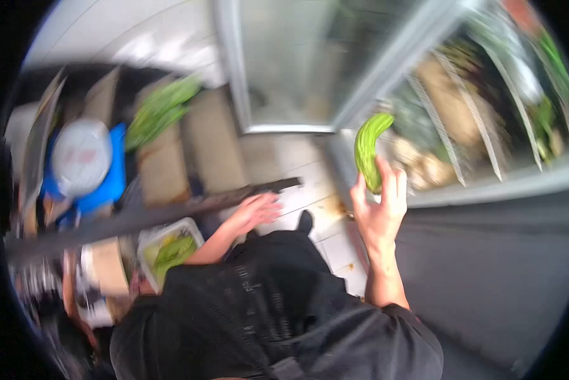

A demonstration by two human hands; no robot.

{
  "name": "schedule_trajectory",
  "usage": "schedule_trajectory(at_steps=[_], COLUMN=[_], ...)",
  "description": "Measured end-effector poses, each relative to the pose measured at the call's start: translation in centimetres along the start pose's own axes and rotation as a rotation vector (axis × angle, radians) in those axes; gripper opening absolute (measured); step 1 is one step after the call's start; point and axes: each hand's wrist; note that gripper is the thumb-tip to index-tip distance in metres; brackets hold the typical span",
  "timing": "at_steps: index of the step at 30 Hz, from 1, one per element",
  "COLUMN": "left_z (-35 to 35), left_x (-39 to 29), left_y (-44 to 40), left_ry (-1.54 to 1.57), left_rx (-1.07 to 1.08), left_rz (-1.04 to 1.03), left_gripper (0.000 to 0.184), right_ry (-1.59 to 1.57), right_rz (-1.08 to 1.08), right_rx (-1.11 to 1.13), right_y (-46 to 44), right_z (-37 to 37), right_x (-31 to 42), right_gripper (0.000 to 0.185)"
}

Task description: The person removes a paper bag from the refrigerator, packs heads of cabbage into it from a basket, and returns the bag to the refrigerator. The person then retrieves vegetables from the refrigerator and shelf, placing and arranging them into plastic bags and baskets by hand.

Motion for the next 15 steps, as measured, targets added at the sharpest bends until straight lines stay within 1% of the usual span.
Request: schedule_trajectory(at_steps=[1, 3, 5, 6, 7, 8, 9, 10, 11, 12, 14, 15], left_z=[0.2, 2.1, 4.8, 5.8, 8.9, 12.3, 13.6, 13.2, 17.2, 19.9, 21.7, 24.1], left_x=[-0.4, 0.4, 2.4, 4.1, 8.9, 11.8, 12.4, 11.4, 15.7, 18.1, 18.2, 19.7], left_y=[1.1, 3.1, 5.5, 6.1, 5.2, 6.1, 8.8, 12.6, 13.4, 14.6, 18.2, 18.9], left_ry=[0.096, 0.396, 0.612, 0.745, 0.772, 0.824, 0.853, 0.843, 0.821, 0.827, 0.982, 0.973], left_rx=[-0.034, -0.106, -0.112, -0.311, -0.497, -0.648, -0.802, -1.002, -1.067, -1.244, -1.372, -1.418], left_rz=[0.025, 0.098, 0.024, 0.003, -0.063, -0.087, -0.111, -0.19, -0.244, -0.275, -0.49, -0.513], left_gripper=[0.063, 0.072, 0.072, 0.058, 0.041, 0.029, 0.027, 0.028, 0.033, 0.033, 0.029, 0.028], right_ry=[-0.089, -0.302, -0.55, -0.64, -0.712, -0.713, -0.761, -0.815, -0.831, -0.781, -0.718, -0.649], right_rz=[-0.057, -0.096, 0.006, 0.069, 0.129, 0.155, 0.28, 0.408, 0.424, 0.48, 0.565, 0.554], right_rx=[0.196, 0.535, 0.919, 1.134, 1.348, 1.379, 1.456, 1.517, 1.524, 1.517, 1.459, 1.489], right_y=[2.1, 6.5, 12.1, 14.3, 16.4, 17.6, 18.7, 19.3, 19.1, 18.6, 18.1, 17.0], right_z=[-2.2, -6.9, -11.9, -13.9, -14.9, -16.0, -17.0, -18.0, -18.7, -19.1, -21.2, -21.5], right_x=[0.8, 3.2, 4.5, 5.8, 7.1, 8.8, 10.2, 11.6, 12.6, 13.1, 12.6, 12.8], right_gripper=[0.042, 0.043, 0.043, 0.044, 0.045, 0.045, 0.046, 0.048, 0.048, 0.05, 0.053, 0.05])
Point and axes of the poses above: each hand's wrist, its own y-axis away from the middle knuckle, its own z-axis out of the back of the hand, x = y × z, and after that the axes turned 8 degrees about -x, right-handed
